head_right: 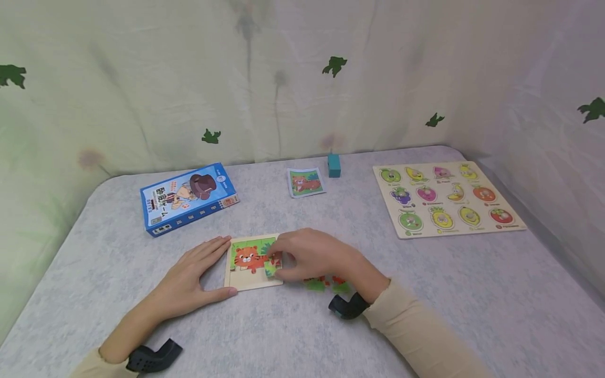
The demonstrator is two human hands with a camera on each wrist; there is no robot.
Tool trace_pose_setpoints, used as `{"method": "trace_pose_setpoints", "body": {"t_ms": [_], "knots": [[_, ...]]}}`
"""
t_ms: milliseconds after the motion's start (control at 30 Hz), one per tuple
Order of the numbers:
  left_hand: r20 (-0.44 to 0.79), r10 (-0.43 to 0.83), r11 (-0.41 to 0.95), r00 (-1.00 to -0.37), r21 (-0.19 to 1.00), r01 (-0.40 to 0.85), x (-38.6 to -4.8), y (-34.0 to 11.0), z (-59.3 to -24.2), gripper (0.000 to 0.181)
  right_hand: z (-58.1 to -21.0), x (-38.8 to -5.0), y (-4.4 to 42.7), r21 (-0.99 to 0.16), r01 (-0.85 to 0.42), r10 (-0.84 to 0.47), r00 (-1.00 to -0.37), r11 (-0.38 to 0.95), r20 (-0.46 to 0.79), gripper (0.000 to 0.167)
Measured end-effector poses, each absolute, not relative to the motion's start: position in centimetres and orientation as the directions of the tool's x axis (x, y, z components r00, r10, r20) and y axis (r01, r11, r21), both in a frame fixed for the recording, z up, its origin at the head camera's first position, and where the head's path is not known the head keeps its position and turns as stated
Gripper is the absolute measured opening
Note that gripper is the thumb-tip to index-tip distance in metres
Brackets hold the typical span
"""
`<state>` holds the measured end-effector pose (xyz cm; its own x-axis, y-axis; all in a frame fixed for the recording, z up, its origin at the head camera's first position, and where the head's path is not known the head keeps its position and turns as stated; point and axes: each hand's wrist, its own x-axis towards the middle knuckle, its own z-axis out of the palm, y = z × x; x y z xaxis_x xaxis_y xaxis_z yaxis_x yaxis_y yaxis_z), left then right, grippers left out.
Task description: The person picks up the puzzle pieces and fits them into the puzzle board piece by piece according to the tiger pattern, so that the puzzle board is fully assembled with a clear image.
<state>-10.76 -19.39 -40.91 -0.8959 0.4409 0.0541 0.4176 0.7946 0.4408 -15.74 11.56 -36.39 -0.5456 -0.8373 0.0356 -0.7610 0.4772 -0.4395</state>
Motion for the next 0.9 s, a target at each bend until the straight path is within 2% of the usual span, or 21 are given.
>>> {"method": "trace_pose_setpoints", "body": {"t_ms": [500,900], "knots": [[0.06,0.447,0.788,-0.892,0.446,0.425,-10.6,-19.5,-40.8,0.103,-37.0,-14.9,9.7,-0.403,-0.798,-0.833,-0.536,0.448,0.135,0.031],[0.063,0.448,0.789,-0.892,0.44,0.428,-10.7,-19.5,-40.9,0.103,-37.0,-14.4,8.1,-0.403,-0.786,-0.812,-0.563,0.47,0.151,0.03]]}}
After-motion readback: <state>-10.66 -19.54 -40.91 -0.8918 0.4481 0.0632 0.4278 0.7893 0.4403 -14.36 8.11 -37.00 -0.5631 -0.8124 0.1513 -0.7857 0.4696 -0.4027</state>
